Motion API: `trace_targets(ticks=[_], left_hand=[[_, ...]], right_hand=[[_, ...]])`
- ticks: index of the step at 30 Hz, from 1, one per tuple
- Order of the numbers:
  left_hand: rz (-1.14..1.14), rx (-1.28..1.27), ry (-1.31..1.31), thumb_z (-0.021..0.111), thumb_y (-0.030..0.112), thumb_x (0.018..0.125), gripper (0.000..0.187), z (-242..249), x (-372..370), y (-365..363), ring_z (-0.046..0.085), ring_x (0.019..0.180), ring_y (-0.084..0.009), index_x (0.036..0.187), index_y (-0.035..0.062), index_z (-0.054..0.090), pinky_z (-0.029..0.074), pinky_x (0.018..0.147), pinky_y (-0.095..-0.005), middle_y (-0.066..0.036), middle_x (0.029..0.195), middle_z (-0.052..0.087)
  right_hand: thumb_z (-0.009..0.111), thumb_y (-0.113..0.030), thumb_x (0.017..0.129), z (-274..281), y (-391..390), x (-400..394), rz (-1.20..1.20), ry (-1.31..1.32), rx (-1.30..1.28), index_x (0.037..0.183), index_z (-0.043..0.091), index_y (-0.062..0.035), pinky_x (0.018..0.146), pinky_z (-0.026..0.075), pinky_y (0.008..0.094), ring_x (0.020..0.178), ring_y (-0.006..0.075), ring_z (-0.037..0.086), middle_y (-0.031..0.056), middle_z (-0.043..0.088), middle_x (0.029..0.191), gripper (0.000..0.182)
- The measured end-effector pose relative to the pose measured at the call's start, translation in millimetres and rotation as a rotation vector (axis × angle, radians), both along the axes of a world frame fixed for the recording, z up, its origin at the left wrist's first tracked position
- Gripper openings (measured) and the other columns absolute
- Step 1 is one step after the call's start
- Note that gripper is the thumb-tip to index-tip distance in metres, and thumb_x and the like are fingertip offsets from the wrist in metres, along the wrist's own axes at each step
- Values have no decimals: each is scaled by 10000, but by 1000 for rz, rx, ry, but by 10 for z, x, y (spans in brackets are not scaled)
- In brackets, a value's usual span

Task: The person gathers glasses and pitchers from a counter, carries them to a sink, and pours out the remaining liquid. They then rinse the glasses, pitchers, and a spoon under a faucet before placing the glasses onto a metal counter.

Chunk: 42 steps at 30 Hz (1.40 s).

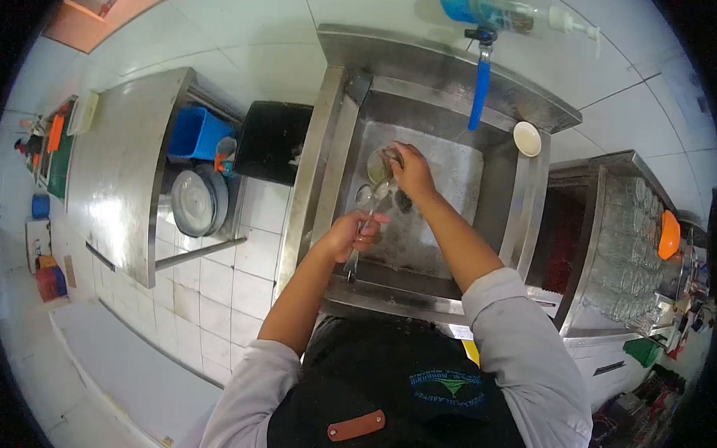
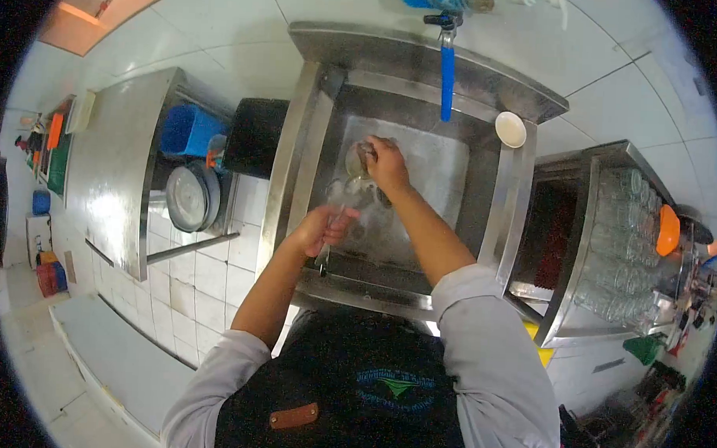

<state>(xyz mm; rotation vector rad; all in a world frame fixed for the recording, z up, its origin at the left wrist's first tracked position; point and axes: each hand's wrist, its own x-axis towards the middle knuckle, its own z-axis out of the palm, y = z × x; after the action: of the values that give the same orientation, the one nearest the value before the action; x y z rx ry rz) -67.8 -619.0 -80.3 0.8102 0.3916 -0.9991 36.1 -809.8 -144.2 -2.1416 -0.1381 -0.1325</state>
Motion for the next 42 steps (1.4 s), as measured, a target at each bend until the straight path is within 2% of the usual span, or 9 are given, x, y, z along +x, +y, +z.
trace_targets(ticks=[3,6,12,15,18,24,32,36,42], left_hand=[[70,-18,29,370,232,946,338,-44,21,51,290,470,-53,1143,14,537,221,398,-202,56,641,377],[82,91,15,378,240,949,326,-38,140,-91,302,481,-54,1123,28,555,230,402,-201,59,651,397],[-50,205,-103,415,209,946,297,-61,633,-971,262,475,-60,1121,88,624,218,439,-222,67,651,405],[-153,82,-185,419,206,943,330,-77,891,-1310,286,514,-57,1181,82,611,229,441,-219,53,719,439],[-183,91,-207,419,209,942,351,-52,1064,-1590,306,548,-57,1216,78,595,235,439,-216,37,789,473],[-214,224,-224,412,224,950,382,-85,1327,-1768,327,544,-65,1294,134,554,269,438,-212,1,842,552],[-229,361,-385,437,329,956,431,-499,1556,-2065,385,530,-99,1326,126,526,332,464,-249,-34,825,599],[-244,347,-574,505,439,917,531,-875,1766,-2292,565,786,-155,1289,61,537,456,648,-306,-80,980,642],[-100,308,-887,581,392,888,522,-371,1681,-2302,561,1071,-186,1262,33,522,470,835,-347,-106,1119,632]], right_hand=[[615,-35,795,364,-40,72,-248,-207,137,1018,617,-30,840,474,389,956,320,598,141,630,1010,223],[583,-8,789,1328,-333,-124,-279,-592,-12,1016,618,-39,840,472,426,953,333,599,137,631,998,231],[646,-120,749,2541,-698,622,-39,-892,-541,1056,605,-30,964,397,451,1082,314,515,114,589,1128,323],[669,-170,741,2519,-717,854,37,-894,-670,1086,591,-12,960,396,458,1104,319,500,114,586,1139,387],[673,-161,769,2413,-730,961,3,-953,-557,1080,598,-21,881,430,429,959,315,524,120,605,1008,348],[665,-141,789,2395,-770,1101,97,-656,-73,869,653,-82,701,390,348,684,221,484,34,543,670,100],[669,-105,742,2409,-820,1096,187,-786,-31,802,636,-93,709,386,346,685,220,491,25,498,634,69],[664,-104,742,2378,-821,1125,179,-810,26,776,629,-95,711,378,345,694,222,486,10,487,619,50],[639,-95,761,2284,-861,963,49,-853,-90,1037,620,-67,957,404,407,1030,294,558,123,575,1118,278]])
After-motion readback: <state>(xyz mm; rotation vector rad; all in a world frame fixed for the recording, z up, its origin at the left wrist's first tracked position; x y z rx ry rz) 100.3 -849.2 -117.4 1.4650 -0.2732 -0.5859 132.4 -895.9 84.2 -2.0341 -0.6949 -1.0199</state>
